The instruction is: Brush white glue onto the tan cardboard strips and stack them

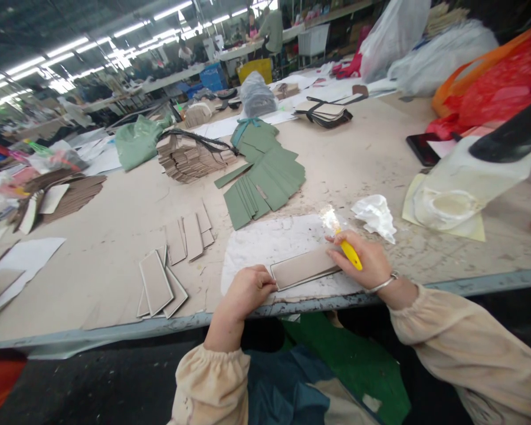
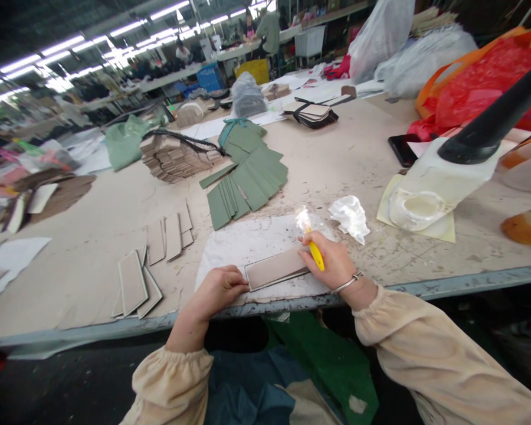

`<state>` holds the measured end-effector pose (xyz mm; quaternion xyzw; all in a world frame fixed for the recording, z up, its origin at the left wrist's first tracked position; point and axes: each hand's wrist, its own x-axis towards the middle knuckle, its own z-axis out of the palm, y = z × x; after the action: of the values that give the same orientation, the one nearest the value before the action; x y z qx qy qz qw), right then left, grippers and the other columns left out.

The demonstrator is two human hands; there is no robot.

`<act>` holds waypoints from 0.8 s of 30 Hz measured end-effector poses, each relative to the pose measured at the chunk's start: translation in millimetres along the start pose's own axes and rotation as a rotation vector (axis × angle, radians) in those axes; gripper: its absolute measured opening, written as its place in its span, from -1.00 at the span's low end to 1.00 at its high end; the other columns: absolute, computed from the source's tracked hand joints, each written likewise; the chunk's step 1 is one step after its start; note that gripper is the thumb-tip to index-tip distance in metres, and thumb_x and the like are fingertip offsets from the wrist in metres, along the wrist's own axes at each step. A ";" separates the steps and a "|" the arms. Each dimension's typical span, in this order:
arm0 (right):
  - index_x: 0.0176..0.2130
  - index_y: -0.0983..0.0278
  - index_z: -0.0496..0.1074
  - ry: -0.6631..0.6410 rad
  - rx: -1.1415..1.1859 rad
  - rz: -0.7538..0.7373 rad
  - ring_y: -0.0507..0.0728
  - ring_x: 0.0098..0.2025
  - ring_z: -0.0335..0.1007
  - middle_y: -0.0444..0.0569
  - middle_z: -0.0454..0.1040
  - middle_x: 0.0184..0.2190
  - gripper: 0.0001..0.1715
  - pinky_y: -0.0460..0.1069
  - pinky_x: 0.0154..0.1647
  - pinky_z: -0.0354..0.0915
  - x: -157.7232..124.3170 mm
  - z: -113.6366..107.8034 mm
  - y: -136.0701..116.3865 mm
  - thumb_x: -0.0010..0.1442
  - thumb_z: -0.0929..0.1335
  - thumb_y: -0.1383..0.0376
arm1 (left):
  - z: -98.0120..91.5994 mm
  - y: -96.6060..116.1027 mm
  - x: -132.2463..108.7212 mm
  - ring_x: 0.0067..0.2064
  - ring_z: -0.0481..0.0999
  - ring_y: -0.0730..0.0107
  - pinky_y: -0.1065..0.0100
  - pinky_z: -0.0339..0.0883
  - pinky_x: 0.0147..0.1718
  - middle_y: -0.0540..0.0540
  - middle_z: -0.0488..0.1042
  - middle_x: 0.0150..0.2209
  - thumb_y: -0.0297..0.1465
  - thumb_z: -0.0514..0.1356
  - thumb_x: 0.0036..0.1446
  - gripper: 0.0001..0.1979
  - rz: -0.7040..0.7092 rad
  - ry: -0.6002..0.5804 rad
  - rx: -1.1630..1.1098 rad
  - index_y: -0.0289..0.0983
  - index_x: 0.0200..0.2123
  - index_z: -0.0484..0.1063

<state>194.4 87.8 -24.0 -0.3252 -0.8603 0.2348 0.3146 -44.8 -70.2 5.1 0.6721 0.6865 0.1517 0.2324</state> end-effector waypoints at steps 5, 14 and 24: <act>-0.26 0.14 0.27 -0.012 -0.038 0.007 0.21 -0.26 0.51 -0.10 0.54 -0.20 -0.81 0.09 -0.30 0.38 -0.5 1.5 0.8 0.06 0.33 0.27 | 0.8 -1.1 0.2 -0.38 0.44 0.43 0.45 0.25 -0.33 -0.06 0.48 -0.39 -0.37 0.18 0.10 -0.84 0.011 -0.001 0.005 -0.23 -0.42 0.56; -0.24 0.15 0.23 -0.014 -0.076 -0.004 0.19 -0.27 0.51 -0.09 0.53 -0.20 -0.82 0.07 -0.31 0.37 -2.5 1.2 0.4 0.09 0.31 0.28 | -0.1 0.4 -0.3 -0.37 0.44 0.43 0.46 0.25 -0.35 -0.07 0.48 -0.38 -0.36 0.17 0.11 -0.83 0.008 -0.008 -0.006 -0.23 -0.42 0.56; -0.24 0.14 0.22 -0.039 -0.079 -0.001 0.18 -0.29 0.51 -0.11 0.53 -0.25 -0.79 0.06 -0.32 0.37 -2.6 1.8 0.5 0.08 0.32 0.28 | 1.6 -0.7 -0.1 -0.35 0.46 0.40 0.44 0.27 -0.33 -0.08 0.49 -0.37 -0.37 0.15 0.11 -0.82 0.003 -0.011 -0.006 -0.23 -0.42 0.56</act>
<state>194.9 85.9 -26.6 -0.3323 -0.8750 0.2070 0.2848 -44.6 -70.5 3.5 0.6732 0.6838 0.1504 0.2376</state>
